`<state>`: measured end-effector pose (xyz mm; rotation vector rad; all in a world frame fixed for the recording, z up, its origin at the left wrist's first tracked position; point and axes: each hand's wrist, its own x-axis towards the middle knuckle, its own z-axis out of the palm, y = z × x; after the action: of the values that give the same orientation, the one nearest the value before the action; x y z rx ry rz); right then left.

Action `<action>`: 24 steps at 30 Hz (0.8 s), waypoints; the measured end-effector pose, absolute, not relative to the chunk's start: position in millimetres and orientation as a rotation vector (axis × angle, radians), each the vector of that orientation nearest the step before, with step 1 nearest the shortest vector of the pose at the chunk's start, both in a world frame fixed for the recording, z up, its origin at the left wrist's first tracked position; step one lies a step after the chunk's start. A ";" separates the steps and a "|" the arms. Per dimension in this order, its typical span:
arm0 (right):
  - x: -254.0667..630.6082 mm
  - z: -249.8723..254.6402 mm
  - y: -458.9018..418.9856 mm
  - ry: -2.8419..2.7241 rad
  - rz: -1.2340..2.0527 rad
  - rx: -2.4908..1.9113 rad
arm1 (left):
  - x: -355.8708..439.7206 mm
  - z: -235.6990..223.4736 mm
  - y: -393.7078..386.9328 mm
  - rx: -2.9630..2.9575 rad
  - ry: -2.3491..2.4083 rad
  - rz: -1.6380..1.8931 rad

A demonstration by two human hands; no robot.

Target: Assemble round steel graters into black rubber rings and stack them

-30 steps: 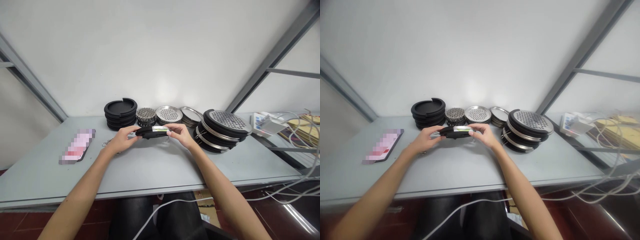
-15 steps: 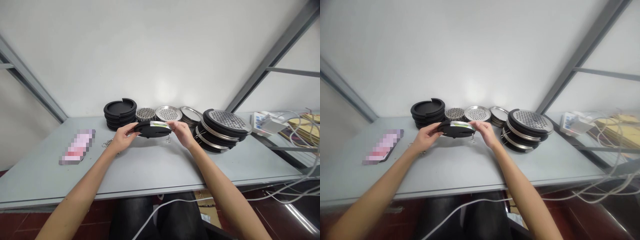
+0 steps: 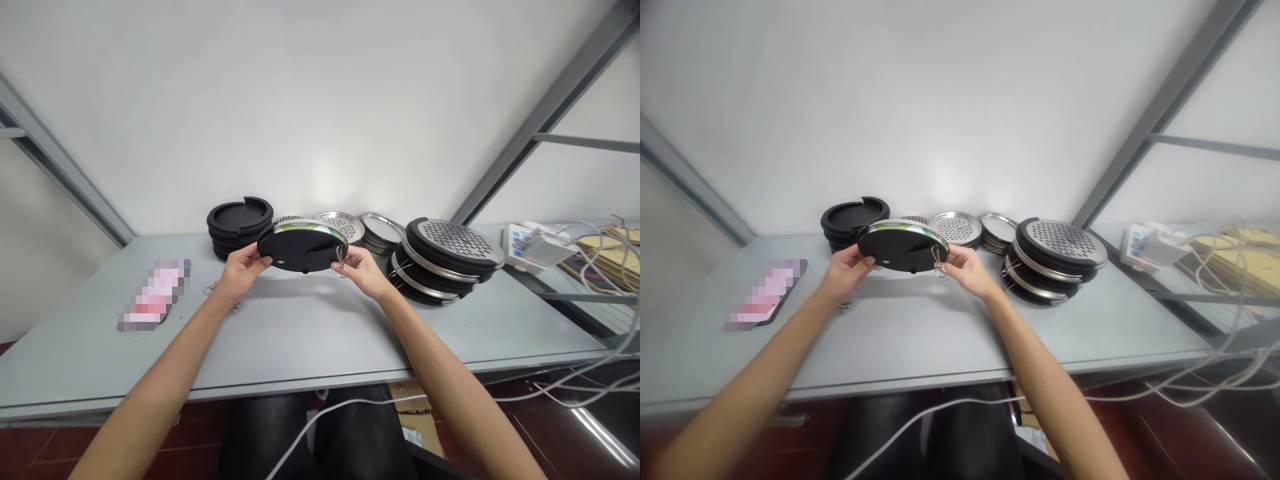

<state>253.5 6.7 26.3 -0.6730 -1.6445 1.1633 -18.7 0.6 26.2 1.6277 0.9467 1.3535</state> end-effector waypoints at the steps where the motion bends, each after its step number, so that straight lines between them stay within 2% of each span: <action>1: 254.2 25.9 7.1 -1.647 1.152 -0.672 | -18.7 25.4 1.0 1.601 0.928 1.346; 8: 255.0 27.0 3.3 -1.687 1.048 -0.645 | -17.9 20.0 6.2 1.524 0.844 1.290; 16: 258.4 36.1 -35.0 -1.998 0.100 -0.596 | -16.3 25.9 5.1 1.703 1.006 1.265; 24: 315.1 68.9 -53.5 -1.917 -0.439 -0.661 | -14.9 20.4 5.8 1.601 0.935 1.216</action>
<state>315.1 -53.5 68.9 -0.6606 -1.9173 -0.4386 -14.9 5.8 20.4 1.6012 0.9350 1.2161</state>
